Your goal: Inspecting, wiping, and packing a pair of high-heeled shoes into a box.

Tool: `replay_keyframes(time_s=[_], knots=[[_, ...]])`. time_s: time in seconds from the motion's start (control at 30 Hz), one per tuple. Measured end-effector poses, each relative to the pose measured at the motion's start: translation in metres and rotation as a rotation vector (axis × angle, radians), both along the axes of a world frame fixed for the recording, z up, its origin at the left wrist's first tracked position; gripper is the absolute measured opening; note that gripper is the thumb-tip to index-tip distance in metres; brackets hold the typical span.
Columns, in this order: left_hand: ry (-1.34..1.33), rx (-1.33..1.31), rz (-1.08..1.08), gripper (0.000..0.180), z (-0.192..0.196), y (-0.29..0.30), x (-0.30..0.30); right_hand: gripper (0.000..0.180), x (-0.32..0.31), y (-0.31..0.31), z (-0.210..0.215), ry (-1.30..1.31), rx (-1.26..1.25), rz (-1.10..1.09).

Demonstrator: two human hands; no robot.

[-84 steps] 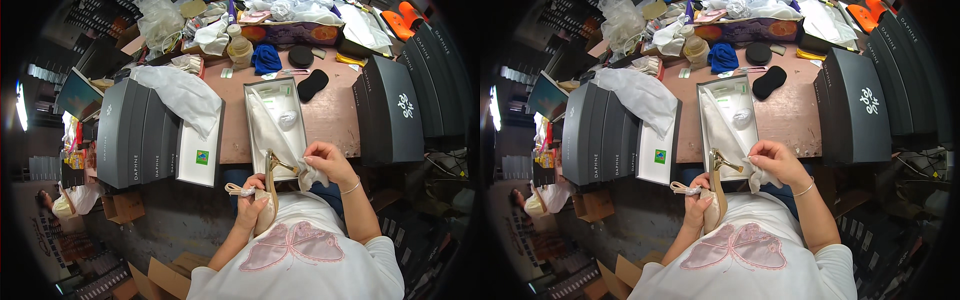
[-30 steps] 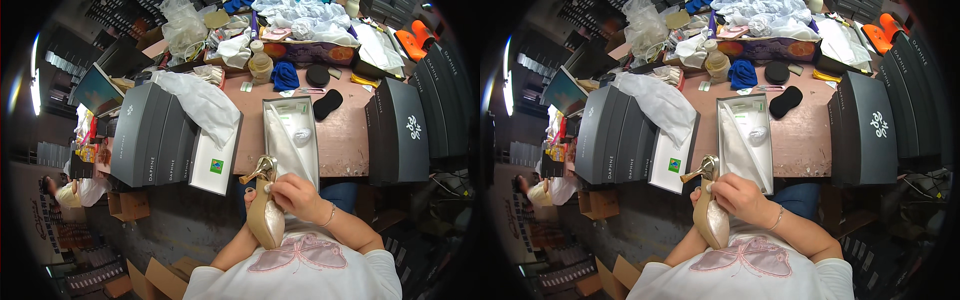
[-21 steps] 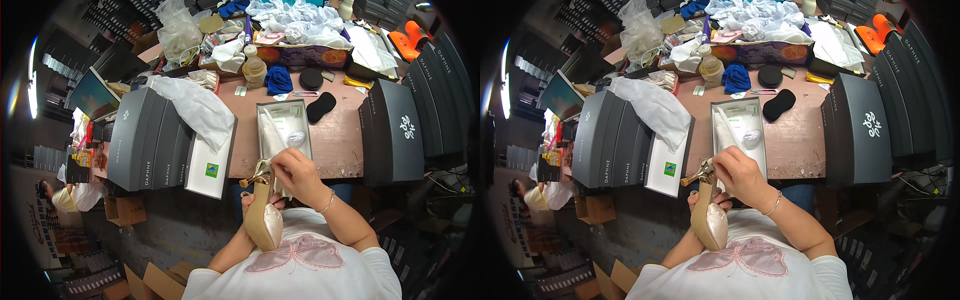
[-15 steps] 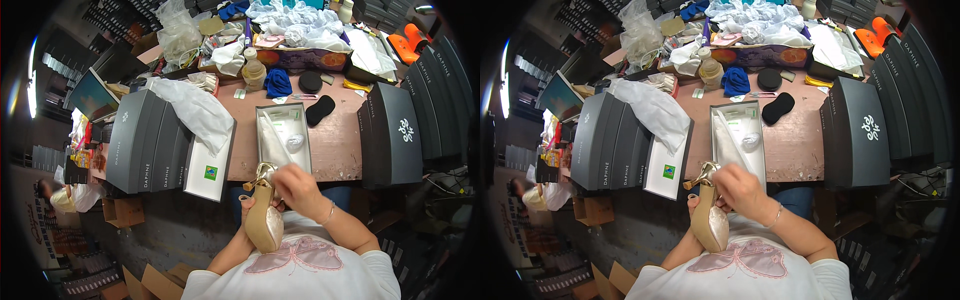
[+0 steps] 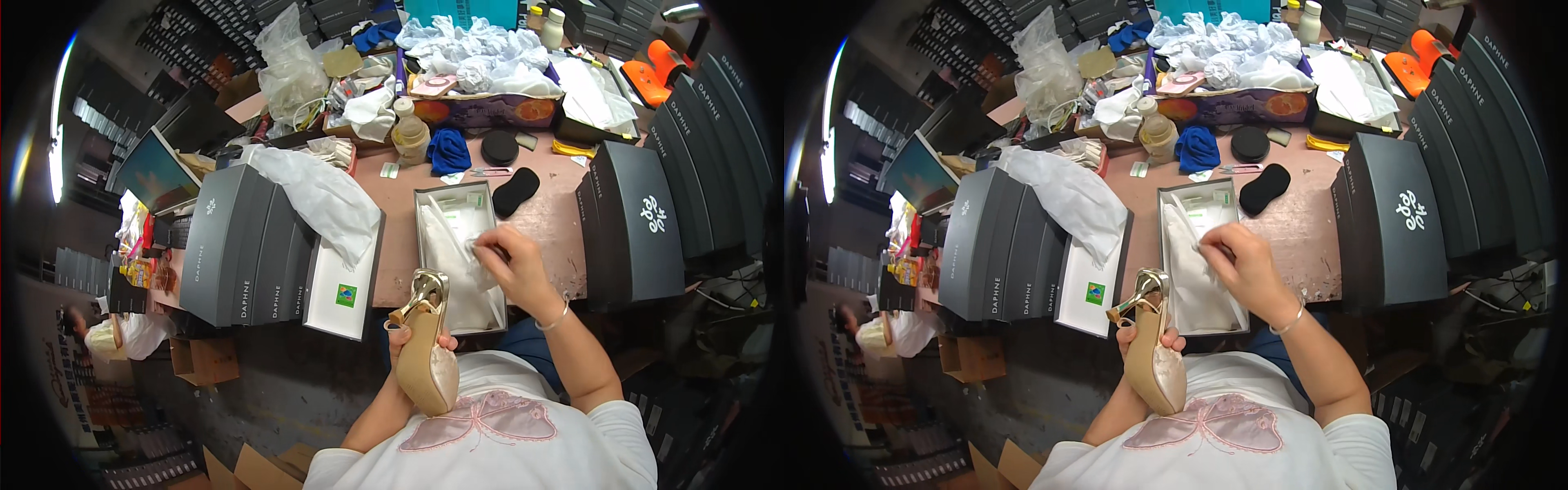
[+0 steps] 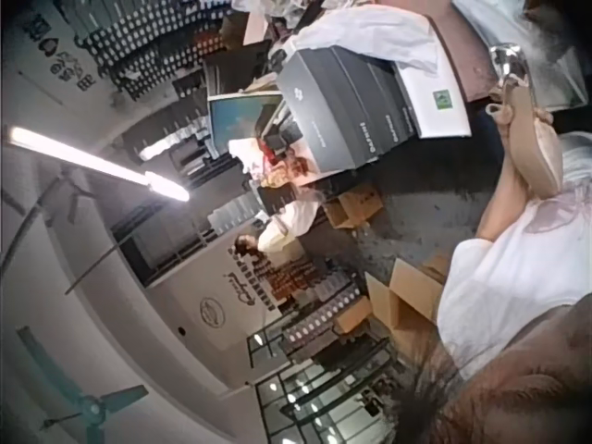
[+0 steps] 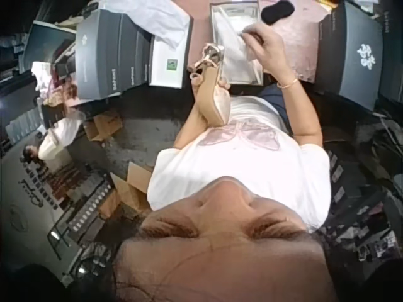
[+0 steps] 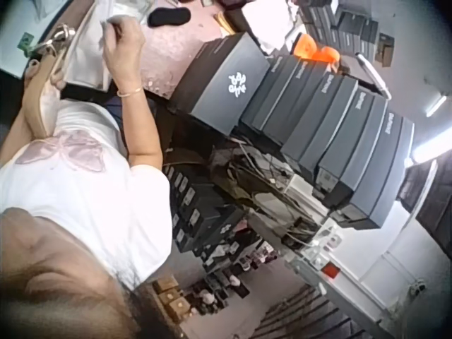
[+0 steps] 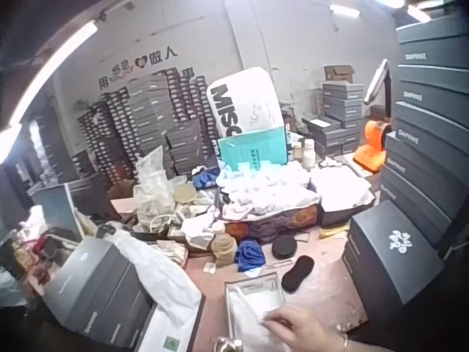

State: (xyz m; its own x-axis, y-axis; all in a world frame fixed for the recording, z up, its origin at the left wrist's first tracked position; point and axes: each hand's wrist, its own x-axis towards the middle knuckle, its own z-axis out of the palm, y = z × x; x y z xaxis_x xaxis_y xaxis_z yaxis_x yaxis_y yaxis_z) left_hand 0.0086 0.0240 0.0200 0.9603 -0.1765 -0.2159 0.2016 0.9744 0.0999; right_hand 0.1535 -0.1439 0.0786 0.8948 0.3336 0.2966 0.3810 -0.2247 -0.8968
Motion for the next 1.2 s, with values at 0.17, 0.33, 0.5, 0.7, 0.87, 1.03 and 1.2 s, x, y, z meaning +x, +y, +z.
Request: replay_keyframes(time_s=[0.17,0.33,0.5,0.7,0.87,1.03,1.2], knots=[[0.015,-0.092,-0.033,0.043,-0.001,0.000,-0.001,0.008,-0.039,-0.003,0.002,0.033,0.085,0.019],[0.016,-0.086,-0.024,0.043,-0.020,0.000,-0.003,0.013,-0.065,0.007,0.004,-0.197,0.083,0.115],[0.059,-0.068,-0.094,0.050,-0.004,-0.002,0.000,0.017,-0.037,0.021,-0.003,-0.285,0.026,0.040],[-0.164,0.755,-0.067,0.055,0.041,0.041,0.029,0.004,-0.016,-0.004,-0.007,0.297,0.303,-0.008],[-0.140,0.883,-0.153,0.060,0.040,0.046,0.035,0.006,-0.041,-0.013,-0.004,0.197,0.306,0.018],[-0.237,0.901,-0.276,0.059,0.040,0.040,0.035,0.017,-0.050,-0.009,0.017,-0.206,0.155,0.164],[-0.231,0.847,-0.410,0.054,0.032,0.038,0.027,0.020,-0.020,-0.002,0.010,-0.376,-0.111,0.040]])
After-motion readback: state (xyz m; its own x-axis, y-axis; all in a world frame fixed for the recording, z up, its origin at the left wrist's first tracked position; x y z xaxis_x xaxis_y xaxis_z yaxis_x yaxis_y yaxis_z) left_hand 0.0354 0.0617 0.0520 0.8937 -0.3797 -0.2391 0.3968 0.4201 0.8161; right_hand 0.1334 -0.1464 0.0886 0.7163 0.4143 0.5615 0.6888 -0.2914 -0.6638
